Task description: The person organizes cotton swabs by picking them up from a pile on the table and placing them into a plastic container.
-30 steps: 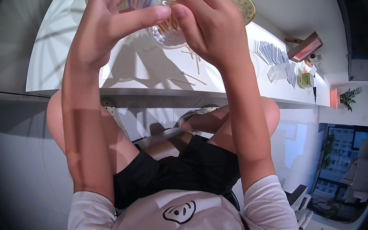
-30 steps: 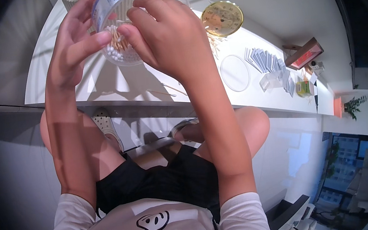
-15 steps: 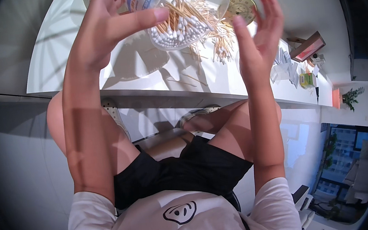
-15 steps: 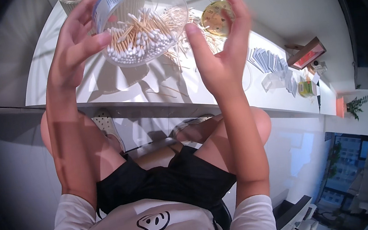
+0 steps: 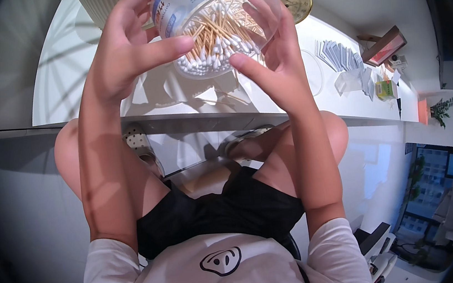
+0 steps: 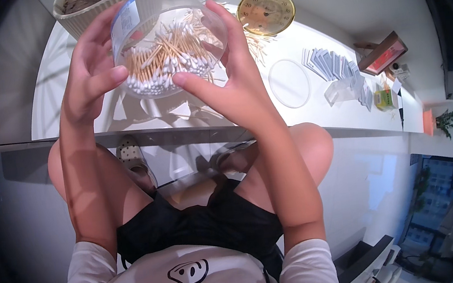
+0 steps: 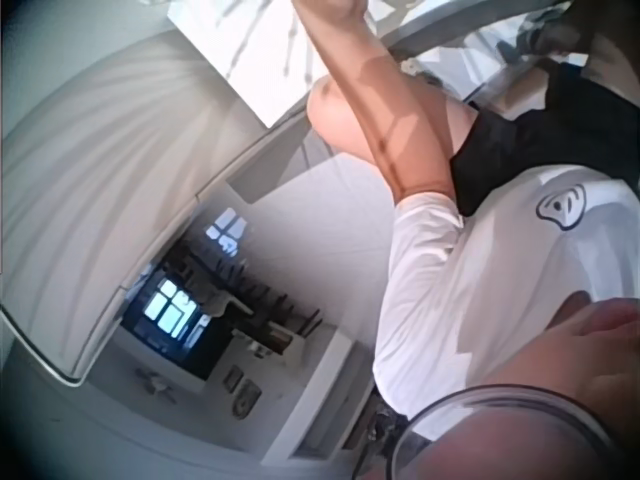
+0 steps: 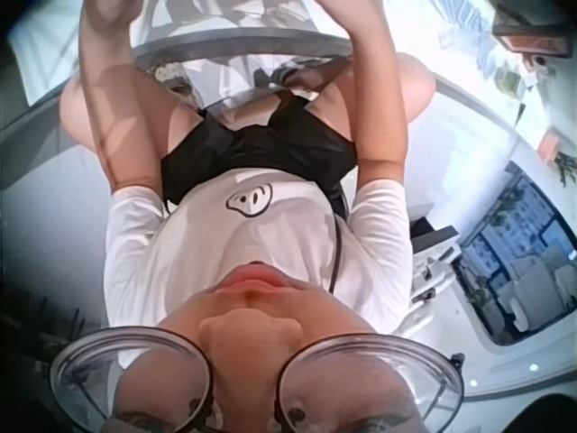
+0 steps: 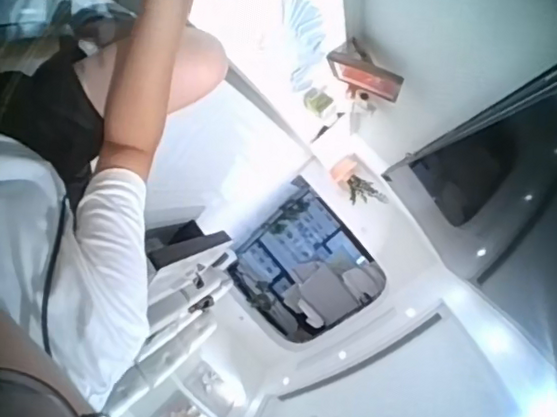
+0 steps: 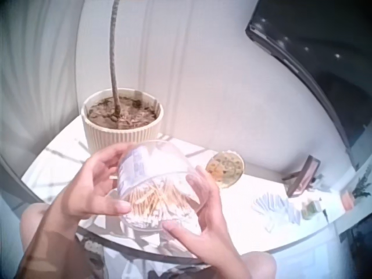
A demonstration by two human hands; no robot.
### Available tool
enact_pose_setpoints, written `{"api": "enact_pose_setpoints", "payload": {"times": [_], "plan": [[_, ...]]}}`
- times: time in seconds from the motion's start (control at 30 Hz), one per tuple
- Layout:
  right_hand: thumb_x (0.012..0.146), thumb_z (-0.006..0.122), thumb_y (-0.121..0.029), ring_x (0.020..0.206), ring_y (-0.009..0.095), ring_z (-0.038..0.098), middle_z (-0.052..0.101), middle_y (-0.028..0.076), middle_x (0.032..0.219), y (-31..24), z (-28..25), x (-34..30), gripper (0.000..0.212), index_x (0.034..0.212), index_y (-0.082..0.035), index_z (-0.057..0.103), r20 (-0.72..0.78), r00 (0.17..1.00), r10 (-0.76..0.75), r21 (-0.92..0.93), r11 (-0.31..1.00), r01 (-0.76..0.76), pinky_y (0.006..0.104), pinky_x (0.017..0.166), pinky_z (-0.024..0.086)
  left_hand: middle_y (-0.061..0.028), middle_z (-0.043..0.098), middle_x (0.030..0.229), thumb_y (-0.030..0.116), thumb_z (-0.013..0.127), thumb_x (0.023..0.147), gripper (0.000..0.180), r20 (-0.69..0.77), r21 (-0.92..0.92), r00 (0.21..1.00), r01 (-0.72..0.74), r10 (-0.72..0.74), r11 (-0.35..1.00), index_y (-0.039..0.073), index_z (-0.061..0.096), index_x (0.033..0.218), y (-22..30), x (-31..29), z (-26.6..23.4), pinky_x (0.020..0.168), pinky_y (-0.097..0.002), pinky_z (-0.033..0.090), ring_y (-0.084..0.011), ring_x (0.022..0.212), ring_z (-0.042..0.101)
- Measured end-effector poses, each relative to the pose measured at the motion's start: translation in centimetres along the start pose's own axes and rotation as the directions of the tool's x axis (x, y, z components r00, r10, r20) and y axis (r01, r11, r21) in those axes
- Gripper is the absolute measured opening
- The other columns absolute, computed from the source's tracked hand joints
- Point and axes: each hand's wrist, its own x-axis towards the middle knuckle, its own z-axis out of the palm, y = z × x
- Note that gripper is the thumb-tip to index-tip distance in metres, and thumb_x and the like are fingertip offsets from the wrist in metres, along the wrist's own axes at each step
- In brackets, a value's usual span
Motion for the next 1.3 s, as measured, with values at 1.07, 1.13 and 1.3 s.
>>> {"api": "enact_pose_setpoints", "payload": {"times": [1.07,1.13,1.3], "plan": [[0.070,0.092,-0.022,0.121,0.030,0.060,0.056,0.020,0.130,-0.2,1.6,0.1,0.095,0.146,-0.004,0.036,-0.195,0.981,0.011,-0.118,0.992,-0.035,0.0417,0.102,0.050,-0.0174,0.048,0.144,0.007,0.088,0.061,0.103,0.023,-0.293,1.000,0.019,-0.013,0.956,-0.006,0.034,0.149,0.3,-0.4,0.8,0.116,-0.0402,0.035,-0.0283,0.135,0.047],[0.070,0.092,-0.022,0.121,0.030,0.059,0.056,0.021,0.131,-0.1,1.4,-0.1,0.096,0.146,-0.004,0.036,-0.183,0.983,0.001,-0.150,0.988,-0.029,0.0416,0.102,0.050,-0.0176,0.047,0.145,0.006,0.088,0.061,0.105,0.039,-0.290,0.998,0.061,-0.051,0.955,-0.006,0.033,0.149,0.9,-0.2,0.7,0.116,-0.0405,0.034,-0.0286,0.136,0.046],[0.075,0.088,-0.018,0.126,0.029,0.056,0.053,0.021,0.136,0.1,1.2,-0.2,0.091,0.148,-0.004,0.036,-0.164,0.985,-0.050,-0.197,0.980,0.017,0.0421,0.104,0.049,-0.0179,0.046,0.146,0.005,0.089,0.059,0.107,0.039,-0.298,0.996,0.085,-0.077,0.951,-0.005,0.032,0.149,0.8,-0.2,0.5,0.117,-0.0414,0.033,-0.0292,0.137,0.045]]}}
